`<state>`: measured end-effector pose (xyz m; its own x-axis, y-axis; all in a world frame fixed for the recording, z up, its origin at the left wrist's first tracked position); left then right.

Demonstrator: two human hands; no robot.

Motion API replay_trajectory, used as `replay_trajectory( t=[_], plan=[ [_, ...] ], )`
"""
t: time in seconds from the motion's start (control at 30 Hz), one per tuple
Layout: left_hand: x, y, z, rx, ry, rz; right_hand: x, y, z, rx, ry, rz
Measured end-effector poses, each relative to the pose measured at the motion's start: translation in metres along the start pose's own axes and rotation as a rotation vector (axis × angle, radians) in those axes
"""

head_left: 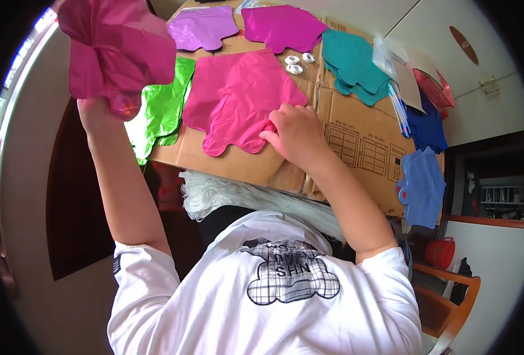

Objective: Folding colorful foil balloons and placing them into plastic packaging sleeves with cardboard backings.

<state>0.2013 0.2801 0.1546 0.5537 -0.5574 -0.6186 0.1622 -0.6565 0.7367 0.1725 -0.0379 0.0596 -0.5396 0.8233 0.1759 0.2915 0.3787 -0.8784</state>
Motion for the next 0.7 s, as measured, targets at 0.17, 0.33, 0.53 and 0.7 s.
replay_trajectory(
  t=[0.17, 0.33, 0.53, 0.7],
  plan=[
    [0.055, 0.069, 0.073, 0.438, 0.032, -0.505, -0.035, -0.025, 0.001, -0.153, 0.264, -0.443],
    [0.120, 0.136, 0.206, 0.697, 0.462, -1.012, -0.091, -0.068, 0.049, -0.084, 0.841, -1.420],
    [0.175, 0.144, 0.277, 0.892, 0.414, -1.152, -0.130, -0.084, 0.111, -0.076, 1.047, -1.196],
    [0.182, 0.141, 0.274, 1.010, 0.303, -0.992, -0.181, -0.069, 0.147, 0.109, 1.003, -1.030]
  ],
)
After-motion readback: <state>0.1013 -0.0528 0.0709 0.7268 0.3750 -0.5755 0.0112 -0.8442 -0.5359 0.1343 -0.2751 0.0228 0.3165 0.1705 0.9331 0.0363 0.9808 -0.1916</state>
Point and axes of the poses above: each hand's wrist, its own z-axis away from the middle knuckle, its own y-axis out of the palm, x = y × z, the point moved 9 cm from there along -z, towards the middle knuckle, and after that the axes turned 13 degrees about -x, right-handed, at the moved point
